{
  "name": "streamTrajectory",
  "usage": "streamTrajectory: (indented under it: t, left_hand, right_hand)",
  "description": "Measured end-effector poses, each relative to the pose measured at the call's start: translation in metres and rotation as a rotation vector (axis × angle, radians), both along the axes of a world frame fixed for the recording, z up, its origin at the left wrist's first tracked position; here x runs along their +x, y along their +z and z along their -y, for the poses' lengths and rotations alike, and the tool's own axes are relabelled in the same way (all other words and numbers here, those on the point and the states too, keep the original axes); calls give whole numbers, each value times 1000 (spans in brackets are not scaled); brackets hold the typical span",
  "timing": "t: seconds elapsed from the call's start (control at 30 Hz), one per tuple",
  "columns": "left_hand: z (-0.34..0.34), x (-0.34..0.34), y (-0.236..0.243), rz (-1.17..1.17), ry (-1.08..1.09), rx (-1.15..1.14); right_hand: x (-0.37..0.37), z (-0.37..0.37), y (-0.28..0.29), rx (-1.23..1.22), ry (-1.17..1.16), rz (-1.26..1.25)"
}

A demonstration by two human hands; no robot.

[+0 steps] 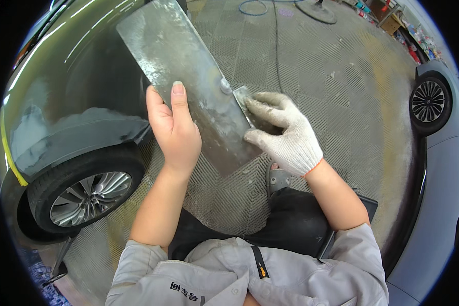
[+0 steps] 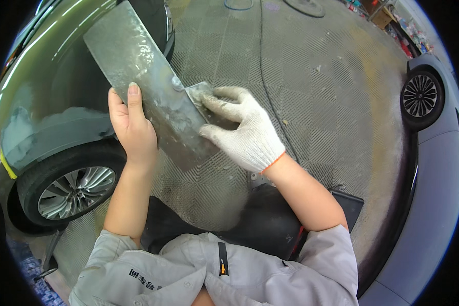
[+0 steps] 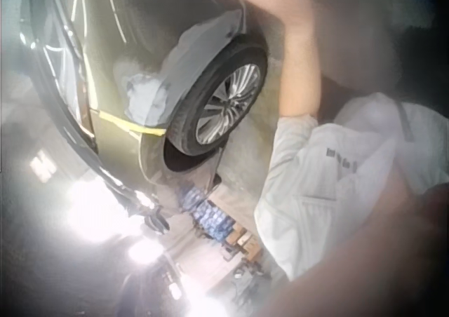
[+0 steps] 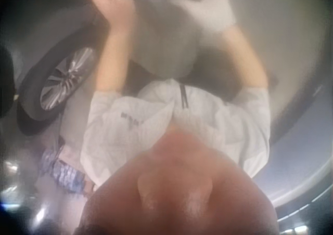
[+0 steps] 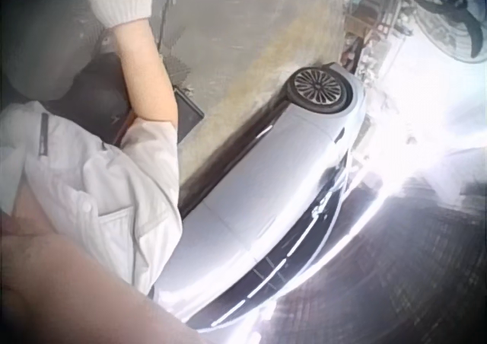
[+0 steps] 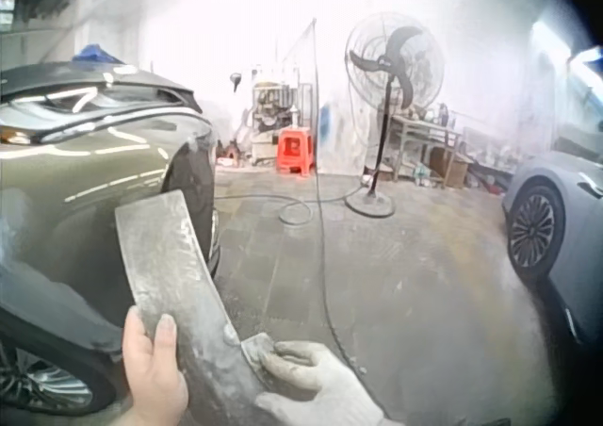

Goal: The person scoops body filler from a container onto a metal spreader and applies it to a marked area on the front fender of a car. They smooth the filler with the spreader and a cloth, working within the taped-off section.

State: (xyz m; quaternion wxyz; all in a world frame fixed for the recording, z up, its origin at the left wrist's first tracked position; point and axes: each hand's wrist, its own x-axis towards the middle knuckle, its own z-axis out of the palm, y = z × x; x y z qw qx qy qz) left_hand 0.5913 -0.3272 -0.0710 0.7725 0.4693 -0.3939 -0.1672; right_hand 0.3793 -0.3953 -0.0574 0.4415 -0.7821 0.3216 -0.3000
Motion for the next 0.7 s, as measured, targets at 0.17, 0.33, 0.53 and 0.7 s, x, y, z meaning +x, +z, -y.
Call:
streamTrajectory:
  t: [0.17, 0.33, 0.53, 0.7]
  left_hand:
    - [8, 15, -15, 257, 134, 84]
    - [15, 21, -22, 359, 235, 151]
    - [14, 41, -23, 562, 436, 272]
    - [12, 58, -25, 562, 509, 278]
  right_hand:
    - [-4, 33, -17, -547, -136, -13]
    - [21, 50, -19, -666, -9, 47]
    - [40, 84, -36, -465, 239, -19]
    - [76, 118, -72, -253, 239, 212]
